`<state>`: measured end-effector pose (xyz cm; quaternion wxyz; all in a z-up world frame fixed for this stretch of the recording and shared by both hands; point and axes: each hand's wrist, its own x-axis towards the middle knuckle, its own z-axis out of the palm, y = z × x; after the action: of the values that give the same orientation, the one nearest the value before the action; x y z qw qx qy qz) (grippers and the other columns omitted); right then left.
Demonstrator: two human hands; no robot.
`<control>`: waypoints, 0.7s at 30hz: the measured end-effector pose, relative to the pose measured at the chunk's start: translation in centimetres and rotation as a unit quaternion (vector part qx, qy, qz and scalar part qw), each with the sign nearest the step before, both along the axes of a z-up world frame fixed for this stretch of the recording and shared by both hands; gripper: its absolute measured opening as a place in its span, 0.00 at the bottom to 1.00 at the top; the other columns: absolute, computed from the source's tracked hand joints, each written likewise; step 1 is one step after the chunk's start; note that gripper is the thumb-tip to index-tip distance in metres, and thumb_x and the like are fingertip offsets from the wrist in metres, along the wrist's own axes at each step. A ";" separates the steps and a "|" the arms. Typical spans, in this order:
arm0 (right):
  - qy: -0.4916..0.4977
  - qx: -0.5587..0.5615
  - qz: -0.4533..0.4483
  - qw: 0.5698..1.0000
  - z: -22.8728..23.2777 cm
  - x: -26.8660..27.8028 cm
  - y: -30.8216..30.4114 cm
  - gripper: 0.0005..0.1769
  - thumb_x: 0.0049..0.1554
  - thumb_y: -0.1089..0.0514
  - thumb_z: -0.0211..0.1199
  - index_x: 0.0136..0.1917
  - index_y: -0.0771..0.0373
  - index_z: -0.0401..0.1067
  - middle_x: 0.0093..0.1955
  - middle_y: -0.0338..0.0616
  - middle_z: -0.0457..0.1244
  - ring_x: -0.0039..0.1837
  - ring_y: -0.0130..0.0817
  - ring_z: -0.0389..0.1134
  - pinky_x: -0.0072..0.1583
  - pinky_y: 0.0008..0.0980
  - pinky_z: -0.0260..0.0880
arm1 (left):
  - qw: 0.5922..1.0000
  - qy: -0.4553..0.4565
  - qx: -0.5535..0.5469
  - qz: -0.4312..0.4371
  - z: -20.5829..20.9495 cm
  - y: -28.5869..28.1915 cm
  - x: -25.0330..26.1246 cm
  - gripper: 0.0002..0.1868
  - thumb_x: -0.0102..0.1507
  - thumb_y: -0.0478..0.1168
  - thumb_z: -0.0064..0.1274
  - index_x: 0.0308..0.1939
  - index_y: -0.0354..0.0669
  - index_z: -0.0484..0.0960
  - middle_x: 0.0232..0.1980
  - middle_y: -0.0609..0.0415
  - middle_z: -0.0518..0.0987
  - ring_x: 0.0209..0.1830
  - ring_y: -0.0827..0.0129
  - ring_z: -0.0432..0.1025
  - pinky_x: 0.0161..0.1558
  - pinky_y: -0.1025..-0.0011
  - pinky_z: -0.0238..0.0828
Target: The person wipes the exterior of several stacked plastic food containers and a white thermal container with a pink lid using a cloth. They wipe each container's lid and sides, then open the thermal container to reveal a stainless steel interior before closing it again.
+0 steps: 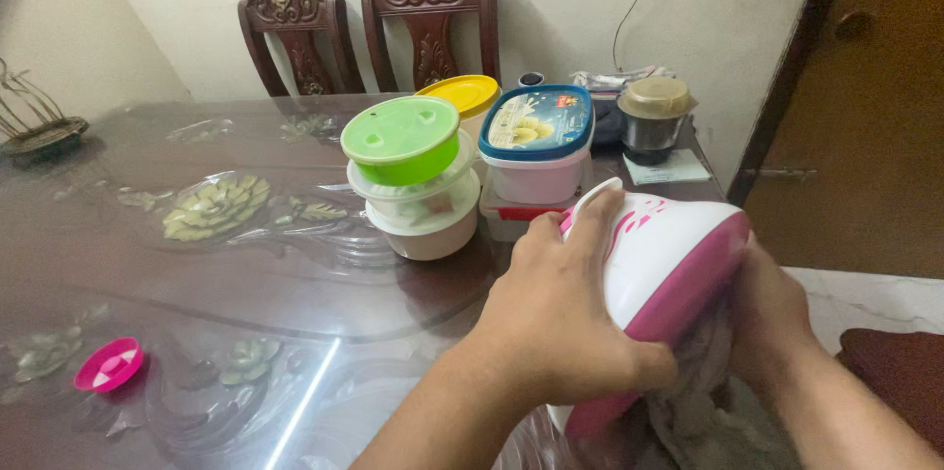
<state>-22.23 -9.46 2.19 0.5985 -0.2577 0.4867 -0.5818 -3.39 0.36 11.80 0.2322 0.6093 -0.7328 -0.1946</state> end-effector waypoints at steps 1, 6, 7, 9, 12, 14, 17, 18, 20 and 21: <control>0.012 0.020 0.018 1.000 -0.5 -0.2 0.2 0.31 0.64 0.42 0.46 0.71 0.64 0.63 0.68 0.52 0.63 0.67 0.44 0.66 0.67 0.46 0.67 | 1.000 0.003 -0.003 0.002 0.1 -0.1 0.0 0.71 0.37 0.56 0.68 0.81 0.50 0.51 0.68 0.30 0.64 0.68 0.38 0.63 0.64 0.55 0.66; 0.071 0.148 0.040 0.986 -1.6 -1.8 0.3 0.33 0.69 0.39 0.37 0.75 0.62 0.61 0.71 0.53 0.63 0.68 0.47 0.66 0.70 0.52 0.64 | 1.000 0.004 0.011 0.010 0.2 -0.3 -0.1 0.70 0.37 0.56 0.67 0.81 0.52 0.51 0.70 0.31 0.62 0.67 0.38 0.64 0.63 0.55 0.67; 0.144 0.114 0.045 0.982 -1.5 -2.2 0.2 0.33 0.69 0.39 0.38 0.74 0.63 0.64 0.71 0.55 0.64 0.69 0.48 0.66 0.70 0.51 0.64 | 1.000 0.009 0.004 0.010 0.2 -0.3 -0.2 0.70 0.36 0.56 0.67 0.81 0.52 0.51 0.69 0.30 0.63 0.67 0.38 0.65 0.63 0.55 0.67; 0.292 0.043 0.056 0.954 -1.2 -2.9 0.0 0.33 0.69 0.39 0.40 0.72 0.64 0.69 0.70 0.58 0.66 0.70 0.49 0.65 0.70 0.49 0.63 | 1.000 0.021 -0.010 0.013 0.1 0.1 -0.4 0.70 0.36 0.55 0.67 0.81 0.51 0.52 0.69 0.30 0.63 0.67 0.37 0.65 0.63 0.55 0.67; 0.395 0.032 0.056 0.916 -0.1 -4.0 0.3 0.33 0.72 0.37 0.41 0.70 0.62 0.72 0.67 0.58 0.70 0.70 0.48 0.69 0.71 0.45 0.66 | 0.999 0.030 0.019 0.032 0.0 0.7 -0.5 0.70 0.37 0.55 0.66 0.81 0.53 0.49 0.69 0.32 0.63 0.67 0.38 0.65 0.64 0.56 0.67; 0.418 0.016 0.056 0.907 1.1 -4.0 0.6 0.33 0.69 0.36 0.39 0.70 0.59 0.70 0.68 0.54 0.65 0.71 0.46 0.64 0.70 0.47 0.61 | 0.999 0.029 0.013 0.035 0.0 0.8 -0.3 0.69 0.38 0.54 0.66 0.82 0.54 0.49 0.70 0.32 0.61 0.68 0.38 0.63 0.64 0.55 0.66; 0.367 -0.035 -0.011 0.929 4.0 -3.8 1.4 0.33 0.67 0.37 0.41 0.68 0.63 0.68 0.66 0.53 0.65 0.71 0.43 0.62 0.70 0.47 0.55 | 0.999 0.037 0.015 0.037 0.0 0.7 0.0 0.69 0.38 0.54 0.66 0.81 0.55 0.49 0.70 0.35 0.61 0.70 0.40 0.62 0.65 0.55 0.65; 0.335 -0.057 -0.044 0.939 5.3 -3.6 1.7 0.33 0.67 0.37 0.43 0.67 0.66 0.68 0.65 0.53 0.66 0.71 0.42 0.62 0.70 0.47 0.53 | 0.998 0.042 0.019 0.038 -0.1 0.7 0.1 0.69 0.37 0.54 0.66 0.81 0.56 0.49 0.70 0.36 0.62 0.70 0.41 0.61 0.65 0.55 0.65; 0.211 -0.146 -0.054 0.965 8.3 -3.5 2.6 0.32 0.67 0.37 0.41 0.63 0.65 0.69 0.59 0.52 0.69 0.62 0.42 0.71 0.66 0.42 0.70 | 0.998 0.045 -0.013 0.043 -0.3 0.8 0.1 0.69 0.37 0.54 0.66 0.80 0.56 0.50 0.71 0.36 0.61 0.70 0.40 0.61 0.65 0.55 0.64; 0.193 -0.209 -0.031 0.958 9.6 -3.5 3.2 0.33 0.69 0.36 0.39 0.63 0.67 0.69 0.56 0.55 0.65 0.57 0.44 0.68 0.62 0.44 0.70 | 0.998 0.044 -0.028 0.043 -0.5 0.8 -0.1 0.69 0.37 0.54 0.67 0.80 0.56 0.50 0.71 0.36 0.61 0.70 0.40 0.60 0.65 0.54 0.64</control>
<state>-25.71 -6.30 11.77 0.4082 -0.4689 0.4682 -0.6279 -3.44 1.21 11.35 0.2897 0.6245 -0.6998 -0.1906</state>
